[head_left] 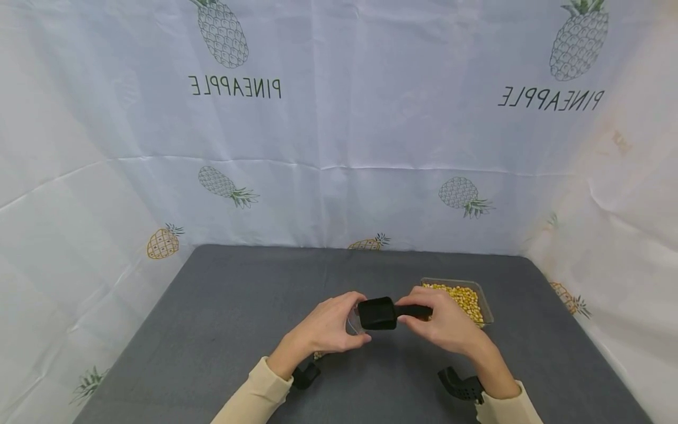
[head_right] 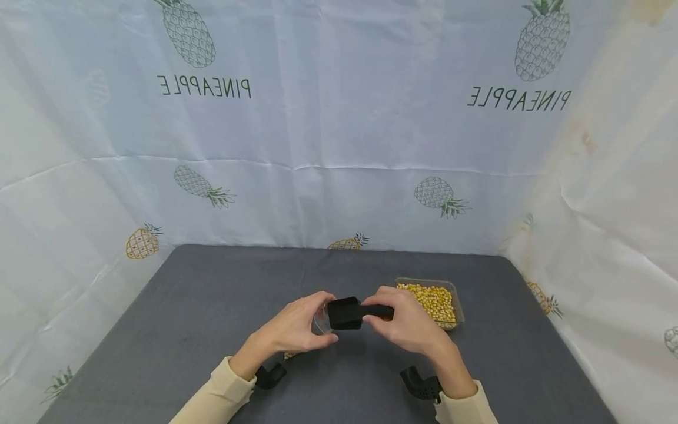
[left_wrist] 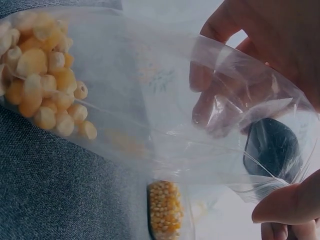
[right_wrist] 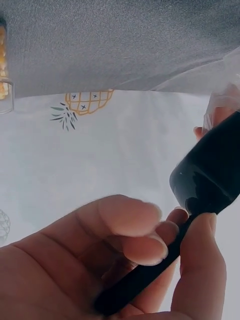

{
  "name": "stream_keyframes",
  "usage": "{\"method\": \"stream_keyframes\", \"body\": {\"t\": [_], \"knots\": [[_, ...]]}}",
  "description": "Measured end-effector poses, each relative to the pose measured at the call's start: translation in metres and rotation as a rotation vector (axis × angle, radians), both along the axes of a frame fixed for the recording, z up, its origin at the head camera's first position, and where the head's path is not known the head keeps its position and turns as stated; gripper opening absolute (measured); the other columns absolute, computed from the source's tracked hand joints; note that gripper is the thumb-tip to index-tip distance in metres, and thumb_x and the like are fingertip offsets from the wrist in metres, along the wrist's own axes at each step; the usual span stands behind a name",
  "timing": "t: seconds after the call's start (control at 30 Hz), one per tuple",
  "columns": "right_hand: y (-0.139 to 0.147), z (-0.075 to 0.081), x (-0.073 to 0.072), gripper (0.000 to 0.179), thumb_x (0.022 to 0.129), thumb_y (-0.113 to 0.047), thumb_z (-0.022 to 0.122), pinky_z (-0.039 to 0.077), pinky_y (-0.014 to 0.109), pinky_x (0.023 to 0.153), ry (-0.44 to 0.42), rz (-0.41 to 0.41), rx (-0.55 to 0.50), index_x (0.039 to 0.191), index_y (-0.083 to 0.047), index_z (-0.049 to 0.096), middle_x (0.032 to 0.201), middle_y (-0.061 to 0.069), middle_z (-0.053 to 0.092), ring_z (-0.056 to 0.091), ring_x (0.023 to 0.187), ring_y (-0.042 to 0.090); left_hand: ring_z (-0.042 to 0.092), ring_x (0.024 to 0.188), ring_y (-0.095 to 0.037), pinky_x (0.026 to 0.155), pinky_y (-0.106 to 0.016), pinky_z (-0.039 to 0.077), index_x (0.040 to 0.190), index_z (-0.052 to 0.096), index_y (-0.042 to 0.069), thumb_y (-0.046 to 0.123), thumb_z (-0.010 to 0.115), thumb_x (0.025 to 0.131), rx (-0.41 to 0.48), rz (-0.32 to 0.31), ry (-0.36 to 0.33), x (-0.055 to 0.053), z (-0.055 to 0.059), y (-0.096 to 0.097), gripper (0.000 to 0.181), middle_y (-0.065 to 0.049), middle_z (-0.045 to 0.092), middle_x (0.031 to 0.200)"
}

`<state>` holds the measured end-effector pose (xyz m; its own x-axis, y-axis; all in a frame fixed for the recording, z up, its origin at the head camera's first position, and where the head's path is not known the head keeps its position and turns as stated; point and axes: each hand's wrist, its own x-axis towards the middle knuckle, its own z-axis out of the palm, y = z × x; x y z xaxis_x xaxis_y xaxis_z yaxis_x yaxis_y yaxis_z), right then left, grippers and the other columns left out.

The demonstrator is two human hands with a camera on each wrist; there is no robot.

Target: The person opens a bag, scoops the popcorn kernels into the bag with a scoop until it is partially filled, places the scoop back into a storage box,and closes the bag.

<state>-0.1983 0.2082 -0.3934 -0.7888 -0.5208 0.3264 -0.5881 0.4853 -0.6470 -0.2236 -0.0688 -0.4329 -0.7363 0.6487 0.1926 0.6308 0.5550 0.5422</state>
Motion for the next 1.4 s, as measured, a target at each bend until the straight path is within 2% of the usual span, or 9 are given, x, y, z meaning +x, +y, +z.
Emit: {"method": "stream_keyframes", "body": {"t": [0.13,0.4,0.5,0.77,0.97,1.07,1.13,1.27,1.4], "knots": [[0.002,0.0,-0.001,0.02,0.092,-0.017,0.078,0.051,0.028,0.056,-0.029,-0.006,-0.043,0.111,-0.01,0.076,0.09,-0.005,0.065,0.055,0.064,0.009,0.056,0.087,-0.007,0.071,-0.026,0.048,0.134,0.056,0.015,0.043,0.077,0.086,0.013,0.007,-0.004,-0.001,-0.001,0.0,0.06,0.006,0.062,0.109],[0.01,-0.004,0.0,0.02,0.094,-0.013,0.075,0.055,0.035,0.049,-0.152,-0.005,-0.163,0.112,-0.006,0.075,0.089,0.006,0.063,0.06,0.056,0.013,0.059,0.085,-0.002,0.074,-0.027,0.051,0.13,0.057,0.018,0.039,0.078,0.086,0.093,-0.002,-0.04,-0.002,-0.002,-0.001,0.053,0.007,0.061,0.106],[0.015,-0.005,-0.001,0.02,0.093,-0.011,0.075,0.055,0.036,0.049,-0.183,-0.014,-0.182,0.113,-0.005,0.075,0.091,0.009,0.063,0.061,0.056,0.017,0.059,0.085,0.0,0.074,-0.027,0.051,0.13,0.057,0.018,0.039,0.077,0.087,0.093,0.001,-0.042,-0.002,-0.003,-0.002,0.052,0.005,0.061,0.107],[0.029,-0.007,0.0,0.026,0.094,-0.013,0.074,0.055,0.035,0.053,-0.219,-0.098,-0.151,0.118,-0.002,0.072,0.111,0.022,0.065,0.06,0.055,0.015,0.06,0.085,-0.002,0.073,-0.025,0.05,0.132,0.057,0.014,0.04,0.074,0.089,0.092,-0.002,-0.048,-0.005,-0.002,-0.004,0.053,-0.004,0.065,0.109],[0.04,-0.009,0.002,0.031,0.095,-0.016,0.074,0.054,0.035,0.053,-0.258,-0.152,-0.128,0.122,-0.001,0.071,0.119,0.025,0.064,0.06,0.055,0.017,0.06,0.086,-0.002,0.074,-0.025,0.05,0.131,0.057,0.016,0.042,0.074,0.089,0.103,0.002,-0.057,-0.006,-0.003,-0.005,0.053,-0.004,0.065,0.109],[0.048,-0.01,0.003,0.033,0.095,-0.017,0.073,0.053,0.035,0.053,-0.257,-0.169,-0.117,0.124,-0.002,0.07,0.107,0.02,0.067,0.059,0.054,0.021,0.06,0.087,-0.002,0.075,-0.025,0.051,0.132,0.058,0.013,0.042,0.074,0.089,0.112,0.0,-0.055,-0.007,-0.003,-0.005,0.055,-0.004,0.064,0.109],[0.054,-0.013,0.002,0.033,0.096,-0.017,0.073,0.052,0.035,0.052,-0.248,-0.181,-0.114,0.125,-0.002,0.07,0.089,0.013,0.068,0.058,0.052,0.023,0.06,0.087,-0.003,0.075,-0.026,0.051,0.133,0.057,0.011,0.042,0.074,0.089,0.116,-0.004,-0.056,-0.007,-0.002,-0.005,0.057,-0.004,0.064,0.109],[0.064,-0.018,0.002,0.031,0.097,-0.015,0.071,0.049,0.035,0.049,-0.229,-0.2,-0.126,0.124,-0.001,0.069,0.061,0.002,0.059,0.055,0.05,0.026,0.06,0.088,-0.004,0.076,-0.026,0.051,0.133,0.057,0.009,0.042,0.074,0.089,0.119,-0.006,-0.057,-0.006,-0.002,-0.006,0.057,-0.005,0.064,0.109],[0.074,-0.022,0.007,0.031,0.098,-0.011,0.068,0.047,0.036,0.049,-0.22,-0.224,-0.152,0.125,0.004,0.068,0.056,0.001,0.054,0.053,0.049,0.028,0.061,0.089,-0.005,0.077,-0.026,0.051,0.133,0.058,0.01,0.043,0.073,0.089,0.117,-0.003,-0.065,-0.006,-0.001,-0.006,0.057,-0.005,0.065,0.11]]}}
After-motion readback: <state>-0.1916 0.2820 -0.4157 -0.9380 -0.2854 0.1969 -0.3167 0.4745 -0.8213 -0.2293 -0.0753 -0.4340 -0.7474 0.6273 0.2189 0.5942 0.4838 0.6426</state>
